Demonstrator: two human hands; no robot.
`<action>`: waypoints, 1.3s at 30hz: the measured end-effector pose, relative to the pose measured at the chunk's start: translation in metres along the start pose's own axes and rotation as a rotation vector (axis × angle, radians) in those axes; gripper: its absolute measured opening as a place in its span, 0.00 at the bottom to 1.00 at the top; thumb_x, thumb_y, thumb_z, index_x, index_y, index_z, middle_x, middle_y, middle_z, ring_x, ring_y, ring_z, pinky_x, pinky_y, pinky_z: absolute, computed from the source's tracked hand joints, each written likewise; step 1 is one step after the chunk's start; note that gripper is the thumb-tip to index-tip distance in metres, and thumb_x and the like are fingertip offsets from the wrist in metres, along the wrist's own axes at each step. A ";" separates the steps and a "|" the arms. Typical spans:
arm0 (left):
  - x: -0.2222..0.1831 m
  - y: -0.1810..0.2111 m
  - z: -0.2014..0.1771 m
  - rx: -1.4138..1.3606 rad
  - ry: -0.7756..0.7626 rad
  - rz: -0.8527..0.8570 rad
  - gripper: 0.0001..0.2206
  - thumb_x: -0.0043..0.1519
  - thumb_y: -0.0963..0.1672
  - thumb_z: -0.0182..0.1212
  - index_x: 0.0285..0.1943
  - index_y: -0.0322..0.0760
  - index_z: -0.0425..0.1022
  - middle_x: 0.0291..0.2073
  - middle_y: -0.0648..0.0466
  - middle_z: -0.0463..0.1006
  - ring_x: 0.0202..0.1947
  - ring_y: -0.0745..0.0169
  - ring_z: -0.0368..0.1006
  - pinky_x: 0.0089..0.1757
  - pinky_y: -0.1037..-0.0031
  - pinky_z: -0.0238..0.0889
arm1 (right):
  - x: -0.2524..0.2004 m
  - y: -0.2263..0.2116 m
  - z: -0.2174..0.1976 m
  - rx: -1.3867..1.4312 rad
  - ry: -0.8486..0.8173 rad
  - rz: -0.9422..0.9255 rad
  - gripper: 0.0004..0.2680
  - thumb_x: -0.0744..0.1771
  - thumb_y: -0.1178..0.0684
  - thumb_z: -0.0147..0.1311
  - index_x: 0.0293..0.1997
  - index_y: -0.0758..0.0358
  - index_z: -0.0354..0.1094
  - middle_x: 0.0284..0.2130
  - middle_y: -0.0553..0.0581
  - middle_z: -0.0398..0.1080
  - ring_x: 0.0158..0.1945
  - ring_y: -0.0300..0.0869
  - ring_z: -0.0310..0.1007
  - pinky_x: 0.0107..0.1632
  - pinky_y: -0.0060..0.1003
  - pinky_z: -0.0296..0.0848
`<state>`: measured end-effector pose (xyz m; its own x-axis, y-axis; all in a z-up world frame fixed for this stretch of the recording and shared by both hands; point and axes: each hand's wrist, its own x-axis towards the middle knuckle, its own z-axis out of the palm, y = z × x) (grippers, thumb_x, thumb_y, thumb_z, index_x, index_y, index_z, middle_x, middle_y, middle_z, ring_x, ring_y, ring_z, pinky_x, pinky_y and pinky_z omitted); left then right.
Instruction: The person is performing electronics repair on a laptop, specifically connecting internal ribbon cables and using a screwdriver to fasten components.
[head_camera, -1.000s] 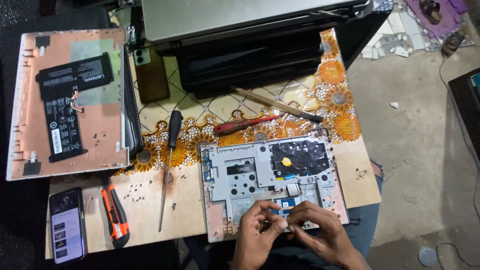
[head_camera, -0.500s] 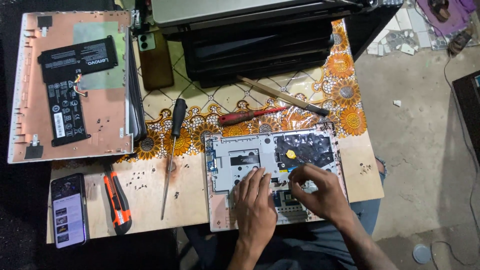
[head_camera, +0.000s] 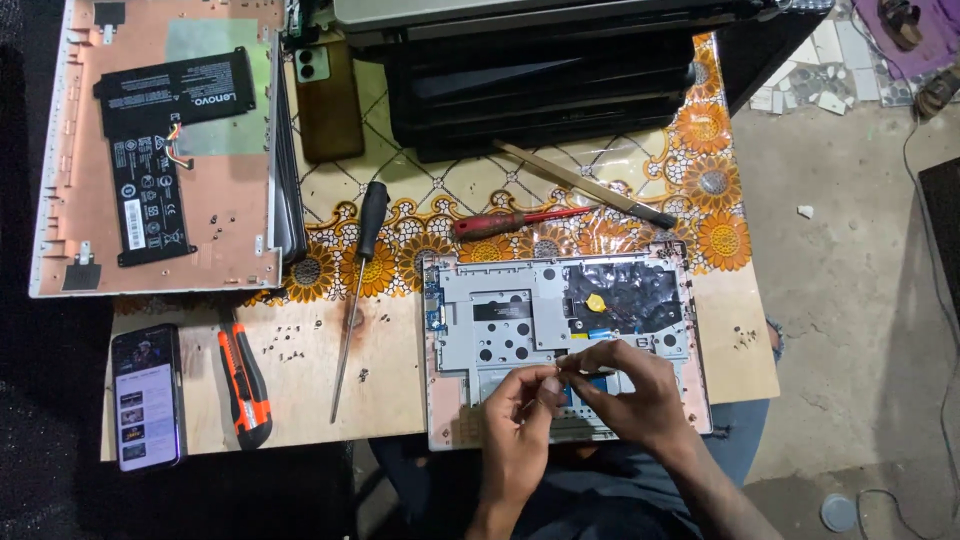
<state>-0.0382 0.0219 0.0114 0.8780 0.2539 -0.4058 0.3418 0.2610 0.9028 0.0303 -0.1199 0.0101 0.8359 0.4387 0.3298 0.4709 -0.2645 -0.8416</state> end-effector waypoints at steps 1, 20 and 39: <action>0.001 0.000 -0.001 -0.001 0.000 -0.002 0.09 0.60 0.44 0.58 0.44 0.33 0.78 0.28 0.53 0.80 0.29 0.68 0.74 0.33 0.78 0.71 | 0.000 -0.003 0.000 0.000 -0.001 0.002 0.08 0.59 0.61 0.64 0.32 0.65 0.65 0.32 0.59 0.78 0.38 0.42 0.82 0.39 0.31 0.83; -0.002 -0.021 -0.006 -0.527 -0.132 -0.402 0.10 0.59 0.42 0.61 0.46 0.30 0.75 0.32 0.53 0.74 0.28 0.72 0.63 0.19 0.86 0.52 | -0.003 -0.028 -0.015 -0.391 -0.264 -0.353 0.08 0.68 0.55 0.46 0.47 0.66 0.70 0.40 0.58 0.77 0.43 0.45 0.79 0.41 0.39 0.77; -0.001 -0.027 -0.006 -0.307 -0.263 -0.349 0.07 0.67 0.43 0.52 0.37 0.36 0.68 0.22 0.59 0.58 0.20 0.74 0.51 0.21 0.83 0.47 | -0.006 -0.028 -0.022 0.022 -0.245 -0.021 0.07 0.65 0.59 0.54 0.44 0.64 0.72 0.40 0.61 0.75 0.43 0.49 0.80 0.42 0.38 0.80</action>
<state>-0.0503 0.0199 -0.0132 0.7972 -0.1289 -0.5898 0.5497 0.5588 0.6210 0.0181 -0.1340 0.0404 0.7315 0.6399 0.2355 0.4785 -0.2357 -0.8459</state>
